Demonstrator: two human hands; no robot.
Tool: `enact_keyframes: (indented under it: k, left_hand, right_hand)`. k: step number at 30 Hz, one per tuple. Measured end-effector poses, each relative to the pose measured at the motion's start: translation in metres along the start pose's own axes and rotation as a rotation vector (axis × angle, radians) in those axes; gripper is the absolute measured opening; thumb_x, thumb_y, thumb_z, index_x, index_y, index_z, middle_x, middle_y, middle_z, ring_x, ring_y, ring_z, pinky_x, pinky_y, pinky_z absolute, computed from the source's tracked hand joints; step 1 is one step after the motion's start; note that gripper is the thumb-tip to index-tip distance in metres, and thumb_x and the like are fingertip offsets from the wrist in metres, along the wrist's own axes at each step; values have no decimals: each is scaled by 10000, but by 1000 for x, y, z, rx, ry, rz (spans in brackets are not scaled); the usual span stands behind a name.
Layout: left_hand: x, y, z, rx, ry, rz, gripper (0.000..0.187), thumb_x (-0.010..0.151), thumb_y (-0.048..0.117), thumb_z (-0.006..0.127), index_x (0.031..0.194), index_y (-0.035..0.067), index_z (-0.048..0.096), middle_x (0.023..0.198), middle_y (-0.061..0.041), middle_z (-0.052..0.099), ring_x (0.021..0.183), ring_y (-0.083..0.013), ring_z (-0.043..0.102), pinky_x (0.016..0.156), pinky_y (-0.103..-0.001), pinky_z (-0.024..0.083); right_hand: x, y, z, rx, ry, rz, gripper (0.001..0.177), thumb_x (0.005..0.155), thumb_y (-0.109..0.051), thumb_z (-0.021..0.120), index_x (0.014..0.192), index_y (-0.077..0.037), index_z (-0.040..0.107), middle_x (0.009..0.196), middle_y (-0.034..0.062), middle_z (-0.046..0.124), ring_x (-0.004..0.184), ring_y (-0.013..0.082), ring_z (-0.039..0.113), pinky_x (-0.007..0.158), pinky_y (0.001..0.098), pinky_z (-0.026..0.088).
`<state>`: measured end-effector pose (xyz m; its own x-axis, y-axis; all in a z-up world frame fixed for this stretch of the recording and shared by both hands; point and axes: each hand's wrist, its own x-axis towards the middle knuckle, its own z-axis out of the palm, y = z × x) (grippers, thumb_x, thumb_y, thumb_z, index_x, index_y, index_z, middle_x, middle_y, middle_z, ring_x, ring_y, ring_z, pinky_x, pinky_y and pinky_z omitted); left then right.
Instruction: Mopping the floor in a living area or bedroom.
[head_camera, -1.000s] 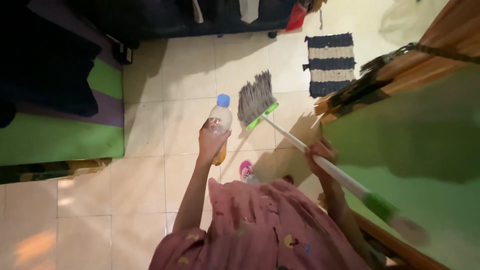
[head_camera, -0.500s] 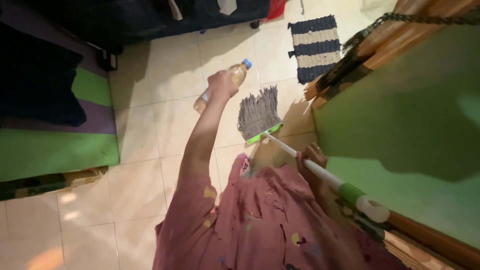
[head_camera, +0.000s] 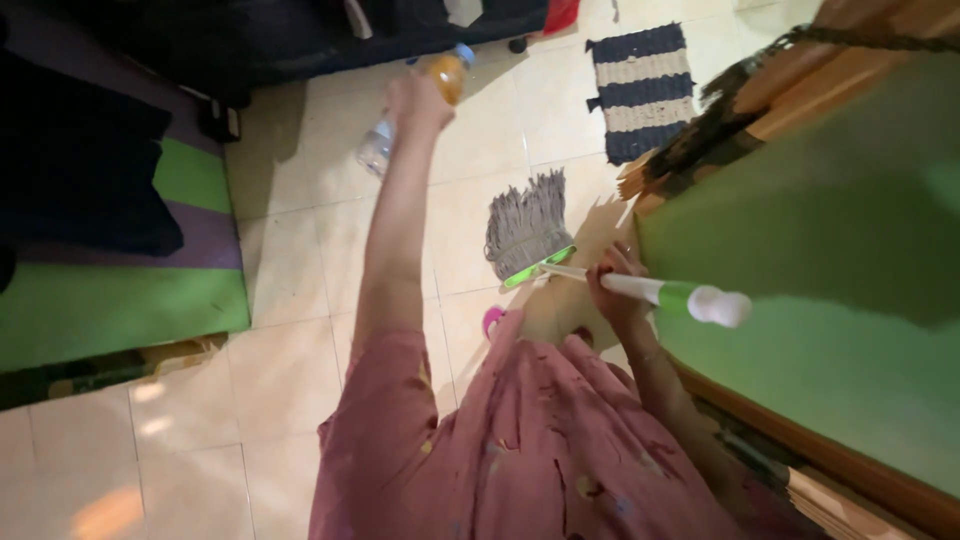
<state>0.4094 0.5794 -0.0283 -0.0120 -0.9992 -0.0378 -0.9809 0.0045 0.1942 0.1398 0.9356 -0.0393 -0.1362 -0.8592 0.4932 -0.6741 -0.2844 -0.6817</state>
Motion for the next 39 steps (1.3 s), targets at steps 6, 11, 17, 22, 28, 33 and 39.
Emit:
enact_keyframes:
  k: [6, 11, 17, 22, 28, 33, 39]
  left_hand:
    - [2, -118, -56, 168, 11, -184, 514, 735, 405, 877, 1086, 61, 727, 978, -117, 743, 936, -278, 716, 818, -421, 529]
    - [-50, -203, -102, 317, -58, -197, 354, 850, 426, 775, 1027, 119, 761, 938, -118, 753, 876, -268, 736, 714, -405, 545]
    - [-87, -220, -65, 213, -145, -268, 498, 813, 494, 805, 1107, 110, 688, 830, -58, 725, 672, -189, 657, 610, -356, 548]
    - [-72, -135, -25, 8, -37, -137, 482, 749, 428, 849, 1056, 86, 705, 877, -79, 730, 728, -199, 683, 660, -359, 565]
    - [-35, -25, -57, -224, 77, 73, 379, 669, 305, 827, 991, 113, 771, 953, -159, 759, 886, -321, 739, 767, -429, 584]
    - [-31, 7, -99, -372, 217, 95, 546, 610, 442, 911, 984, 73, 759, 961, -195, 749, 893, -348, 734, 777, -428, 594]
    - [-92, -12, -120, -968, 407, 446, 446, 745, 290, 901, 1046, 18, 715, 969, -138, 809, 904, -274, 824, 832, -369, 635]
  right_hand:
    - [24, -1, 25, 19, -74, 44, 240, 845, 22, 665, 781, -27, 439, 783, 173, 474, 694, 390, 513, 645, 494, 417]
    - [40, -3, 38, 62, -138, 113, 200, 842, 69, 626, 829, -9, 443, 806, 156, 476, 725, 323, 498, 649, 456, 413]
    - [79, 43, 99, 434, -247, 444, 259, 1035, -104, 646, 788, -100, 568, 679, 6, 630, 616, 108, 645, 537, 306, 531]
    - [155, 55, 129, 468, -8, 394, 342, 1065, -162, 658, 753, -82, 544, 607, -13, 539, 446, 74, 490, 357, 230, 375]
    - [267, 15, 90, 730, 346, -23, 368, 1096, -128, 661, 778, -56, 490, 649, 10, 500, 451, 112, 424, 436, 313, 358]
    - [293, -101, 19, 897, 427, -118, 376, 1069, -53, 594, 739, -61, 414, 559, 3, 423, 435, 111, 358, 450, 264, 292]
    - [248, -108, 11, 954, 466, -258, 309, 1041, 5, 563, 769, -41, 424, 621, 49, 420, 467, 128, 355, 542, 318, 436]
